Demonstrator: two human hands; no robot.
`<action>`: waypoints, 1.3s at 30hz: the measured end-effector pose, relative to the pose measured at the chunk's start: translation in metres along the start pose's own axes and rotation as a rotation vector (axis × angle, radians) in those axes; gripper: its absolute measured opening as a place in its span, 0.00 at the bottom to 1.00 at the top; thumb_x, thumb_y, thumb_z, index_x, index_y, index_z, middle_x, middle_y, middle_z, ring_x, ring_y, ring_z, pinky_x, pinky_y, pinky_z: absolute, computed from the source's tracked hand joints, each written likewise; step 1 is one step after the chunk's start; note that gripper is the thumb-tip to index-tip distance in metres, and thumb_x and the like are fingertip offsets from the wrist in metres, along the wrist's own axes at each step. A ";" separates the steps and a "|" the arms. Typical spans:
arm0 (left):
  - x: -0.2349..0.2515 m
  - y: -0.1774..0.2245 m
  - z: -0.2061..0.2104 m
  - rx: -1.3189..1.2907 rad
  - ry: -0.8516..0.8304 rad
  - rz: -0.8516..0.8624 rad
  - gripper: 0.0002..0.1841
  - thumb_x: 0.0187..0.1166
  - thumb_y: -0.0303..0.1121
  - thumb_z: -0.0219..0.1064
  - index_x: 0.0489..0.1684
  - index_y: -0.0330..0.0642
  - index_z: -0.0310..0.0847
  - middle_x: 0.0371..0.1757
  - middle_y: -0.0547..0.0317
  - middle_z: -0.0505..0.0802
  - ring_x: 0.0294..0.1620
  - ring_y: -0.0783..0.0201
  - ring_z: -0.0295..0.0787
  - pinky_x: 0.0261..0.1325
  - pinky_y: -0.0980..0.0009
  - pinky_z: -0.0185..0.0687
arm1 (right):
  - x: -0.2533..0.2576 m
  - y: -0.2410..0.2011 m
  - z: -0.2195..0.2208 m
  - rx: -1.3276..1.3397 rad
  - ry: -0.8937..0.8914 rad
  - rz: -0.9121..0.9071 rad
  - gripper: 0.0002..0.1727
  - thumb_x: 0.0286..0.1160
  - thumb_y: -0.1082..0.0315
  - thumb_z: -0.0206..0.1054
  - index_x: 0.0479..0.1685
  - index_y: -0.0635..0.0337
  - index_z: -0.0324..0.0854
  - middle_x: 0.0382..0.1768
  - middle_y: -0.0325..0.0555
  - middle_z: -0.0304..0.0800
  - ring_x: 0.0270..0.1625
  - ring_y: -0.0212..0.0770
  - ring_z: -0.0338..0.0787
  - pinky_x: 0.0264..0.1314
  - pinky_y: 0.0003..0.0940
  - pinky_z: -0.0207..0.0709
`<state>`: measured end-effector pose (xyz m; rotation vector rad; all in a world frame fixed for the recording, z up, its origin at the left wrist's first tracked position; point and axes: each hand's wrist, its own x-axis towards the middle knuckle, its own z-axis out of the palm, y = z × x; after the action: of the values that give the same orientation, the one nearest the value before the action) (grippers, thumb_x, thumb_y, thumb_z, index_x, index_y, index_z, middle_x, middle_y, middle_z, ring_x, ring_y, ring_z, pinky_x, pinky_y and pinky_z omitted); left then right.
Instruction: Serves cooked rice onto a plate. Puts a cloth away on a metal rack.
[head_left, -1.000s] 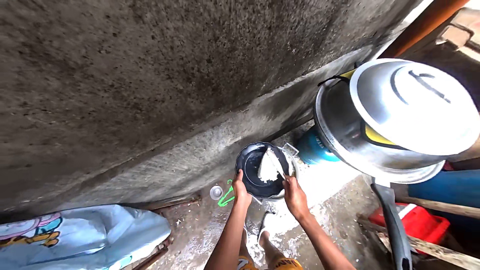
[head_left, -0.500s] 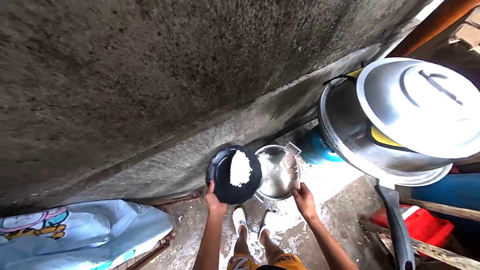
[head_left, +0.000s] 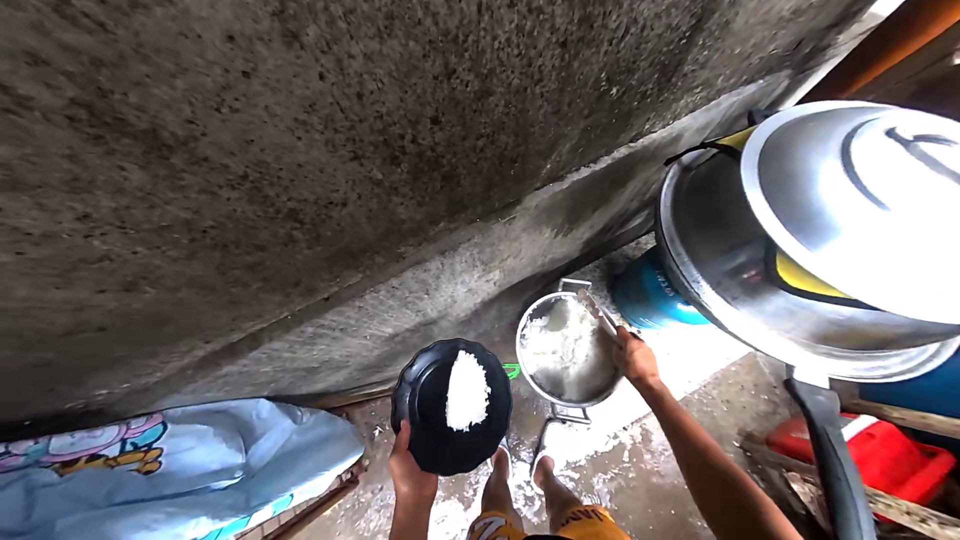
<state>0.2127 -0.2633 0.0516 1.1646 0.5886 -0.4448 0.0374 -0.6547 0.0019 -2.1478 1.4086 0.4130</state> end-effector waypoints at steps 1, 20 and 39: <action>0.001 0.000 0.000 0.000 -0.003 -0.006 0.18 0.94 0.42 0.44 0.62 0.42 0.77 0.46 0.54 0.94 0.47 0.62 0.94 0.49 0.57 0.92 | 0.005 0.002 -0.006 -0.031 -0.004 -0.007 0.23 0.86 0.62 0.56 0.77 0.55 0.76 0.65 0.66 0.86 0.63 0.69 0.88 0.62 0.70 0.80; 0.010 -0.014 0.048 0.012 -0.159 -0.101 0.19 0.94 0.41 0.44 0.68 0.41 0.75 0.52 0.51 0.94 0.52 0.60 0.93 0.54 0.56 0.91 | -0.058 -0.035 -0.033 -0.006 -0.092 0.131 0.38 0.86 0.68 0.49 0.97 0.37 0.47 0.62 0.66 0.89 0.60 0.69 0.90 0.61 0.69 0.80; 0.018 -0.002 0.025 0.021 -0.158 -0.148 0.19 0.93 0.40 0.42 0.65 0.43 0.77 0.49 0.53 0.94 0.51 0.61 0.94 0.54 0.57 0.93 | 0.018 -0.112 0.004 -0.223 -0.340 0.092 0.21 0.85 0.62 0.55 0.71 0.59 0.80 0.70 0.60 0.85 0.71 0.62 0.85 0.66 0.66 0.79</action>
<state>0.2297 -0.2878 0.0453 1.0984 0.5353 -0.6650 0.1472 -0.6308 0.0185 -2.0608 1.3171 0.9611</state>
